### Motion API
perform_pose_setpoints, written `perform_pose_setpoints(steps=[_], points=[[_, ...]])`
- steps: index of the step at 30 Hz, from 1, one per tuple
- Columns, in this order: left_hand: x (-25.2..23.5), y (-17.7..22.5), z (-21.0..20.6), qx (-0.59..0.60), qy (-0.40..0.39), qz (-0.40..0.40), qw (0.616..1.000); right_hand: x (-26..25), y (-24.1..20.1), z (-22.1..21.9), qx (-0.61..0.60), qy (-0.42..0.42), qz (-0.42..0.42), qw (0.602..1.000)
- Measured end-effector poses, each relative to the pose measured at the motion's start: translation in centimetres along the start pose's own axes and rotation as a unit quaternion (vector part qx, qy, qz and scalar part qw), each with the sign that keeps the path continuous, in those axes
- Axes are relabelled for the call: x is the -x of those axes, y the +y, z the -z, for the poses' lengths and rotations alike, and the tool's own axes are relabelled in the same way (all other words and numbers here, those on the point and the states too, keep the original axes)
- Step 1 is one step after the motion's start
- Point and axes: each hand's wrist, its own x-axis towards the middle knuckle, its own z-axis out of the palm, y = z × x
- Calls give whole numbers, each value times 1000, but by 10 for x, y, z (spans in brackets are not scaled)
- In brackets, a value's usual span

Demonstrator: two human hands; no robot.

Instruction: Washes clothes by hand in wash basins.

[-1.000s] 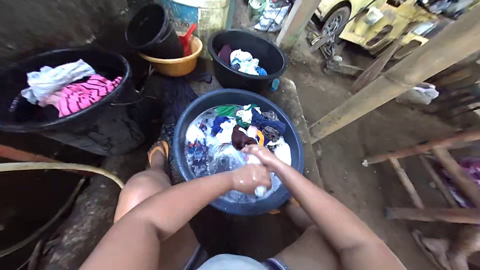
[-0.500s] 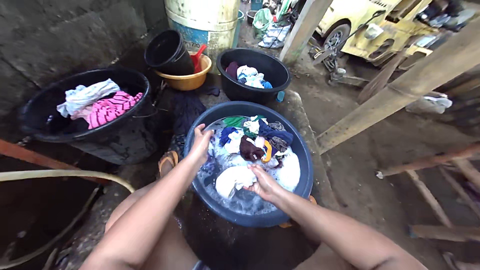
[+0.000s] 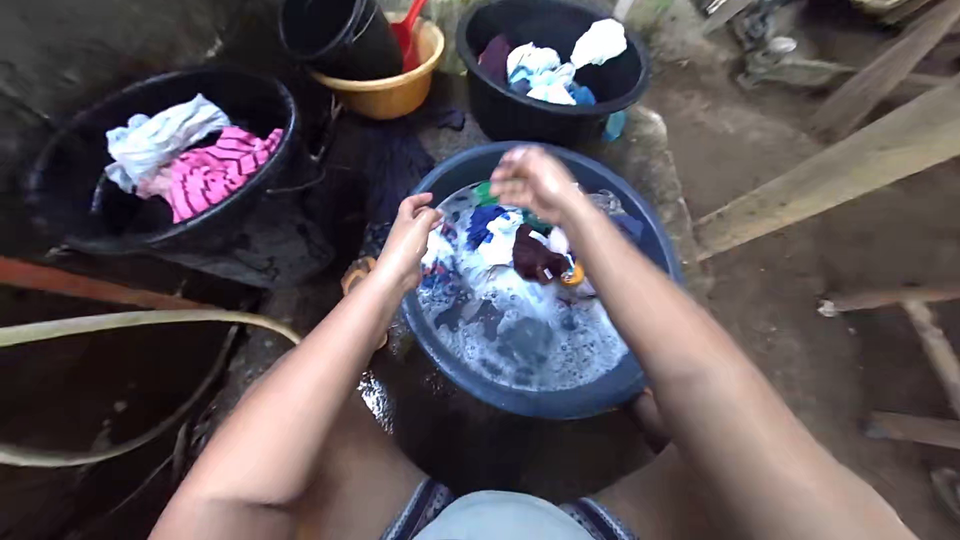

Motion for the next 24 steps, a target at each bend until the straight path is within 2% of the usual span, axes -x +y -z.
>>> perform_pose_setpoints(steps=[2,5,8,10,12,14,16,18,19,21,22,24], points=[[-3,0,3,-3,-1,4,1000,2,80,-48,135,-77,-58,986],[-8,-4,2,-1,-4,7,1000,6,191,-113,356,-133,-88,921],[-7,-6,2,-9,-7,-1,1000,29,238,-149,484,-147,-114,855],[-3,-10,4,-29,-13,-19,999,48,251,-140,512,-194,-100,831],[-2,-12,7,-48,-30,-31,998,75,260,-116,501,-247,-134,819],[-7,-10,8,-65,-55,-39,996,103,275,-86,468,-225,-194,832],[-8,-14,8,-98,-80,-48,991,140,292,-58,420,-152,-263,855],[-9,-21,5,-162,-103,-66,979,167,296,-35,424,-136,-315,838],[-8,-24,3,-208,-119,-71,968,174,285,-25,450,-159,-327,816],[-5,-33,-2,-304,-163,-68,936,171,257,-13,522,-265,-353,730],[-11,-45,-4,-354,-197,-70,912,165,244,-8,539,-297,-337,713],[-18,-68,-11,-440,-275,-66,852,156,201,1,521,-299,-287,747]])
